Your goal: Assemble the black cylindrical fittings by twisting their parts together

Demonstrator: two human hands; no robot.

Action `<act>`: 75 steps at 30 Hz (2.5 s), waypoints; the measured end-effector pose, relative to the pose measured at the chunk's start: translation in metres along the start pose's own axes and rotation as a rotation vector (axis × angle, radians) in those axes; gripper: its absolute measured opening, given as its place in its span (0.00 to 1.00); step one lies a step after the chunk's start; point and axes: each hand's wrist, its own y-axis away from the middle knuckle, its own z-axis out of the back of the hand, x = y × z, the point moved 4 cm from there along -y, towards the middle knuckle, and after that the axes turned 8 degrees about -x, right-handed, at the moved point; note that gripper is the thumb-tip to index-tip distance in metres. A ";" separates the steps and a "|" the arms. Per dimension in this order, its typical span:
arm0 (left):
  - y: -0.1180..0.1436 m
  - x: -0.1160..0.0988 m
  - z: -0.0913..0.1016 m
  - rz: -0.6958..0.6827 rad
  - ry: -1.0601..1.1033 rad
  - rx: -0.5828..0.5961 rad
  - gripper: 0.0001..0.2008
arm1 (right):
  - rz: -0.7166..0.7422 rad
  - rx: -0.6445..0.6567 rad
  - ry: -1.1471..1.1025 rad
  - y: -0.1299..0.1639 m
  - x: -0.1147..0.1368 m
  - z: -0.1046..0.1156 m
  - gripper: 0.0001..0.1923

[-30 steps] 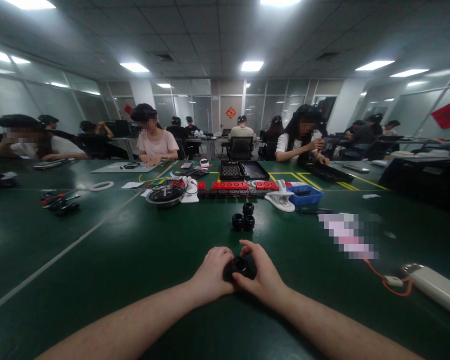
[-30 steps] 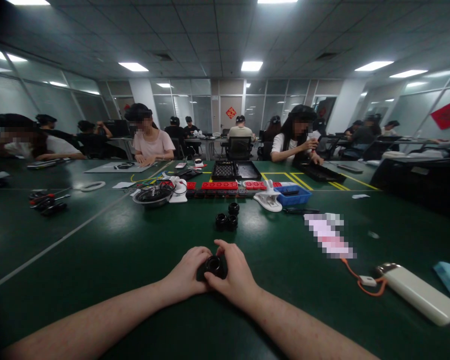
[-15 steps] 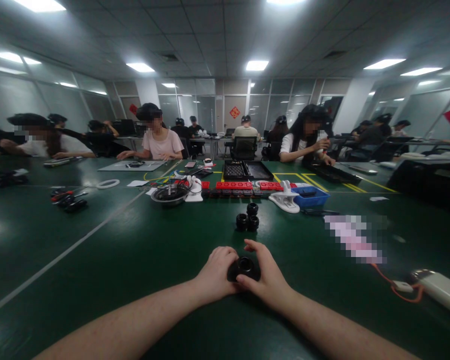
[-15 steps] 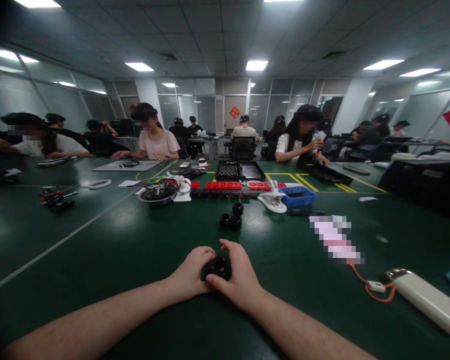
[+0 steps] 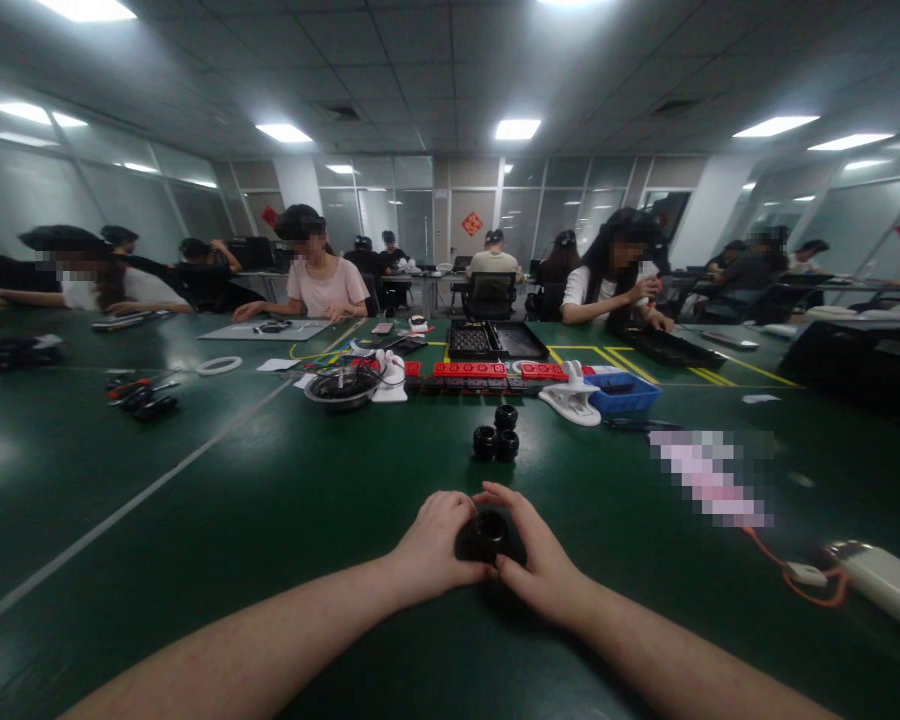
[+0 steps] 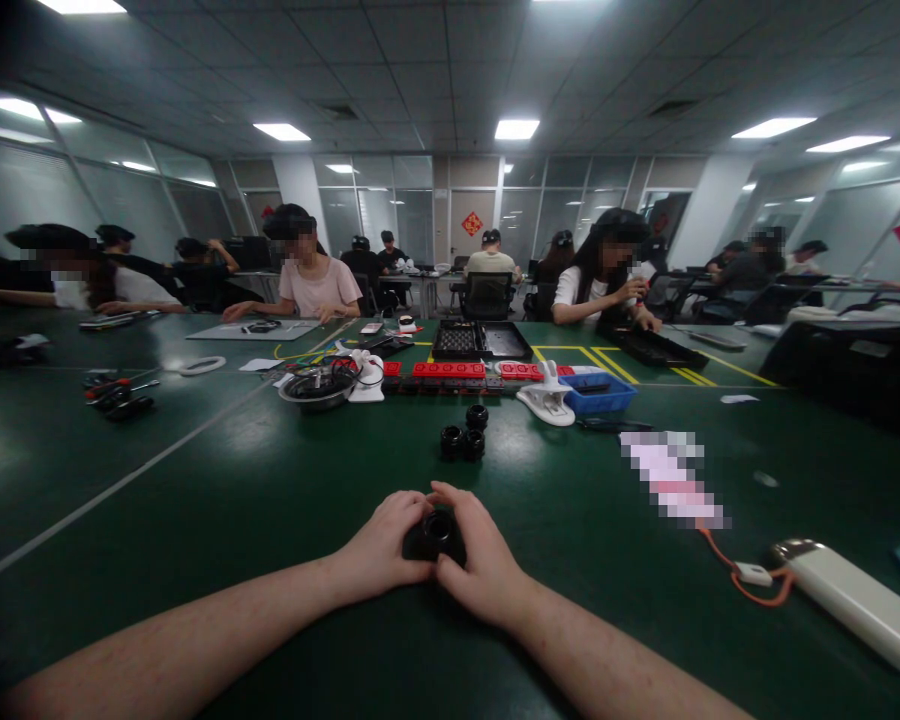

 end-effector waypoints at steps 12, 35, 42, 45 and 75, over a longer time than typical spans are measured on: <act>0.001 0.003 -0.002 -0.026 0.004 -0.019 0.20 | -0.123 -0.111 0.145 -0.003 -0.007 0.001 0.26; 0.000 0.004 -0.004 -0.050 -0.010 -0.019 0.20 | -0.099 -0.063 0.077 -0.001 -0.005 0.004 0.29; -0.001 0.003 -0.003 -0.042 -0.001 -0.013 0.19 | -0.149 -0.114 0.147 -0.003 -0.006 0.003 0.30; -0.001 0.004 -0.004 -0.035 0.007 -0.007 0.20 | -0.163 -0.121 0.180 -0.003 -0.007 0.002 0.32; 0.001 0.001 -0.001 -0.015 -0.006 0.012 0.21 | -0.090 -0.440 -0.048 -0.012 -0.004 0.034 0.17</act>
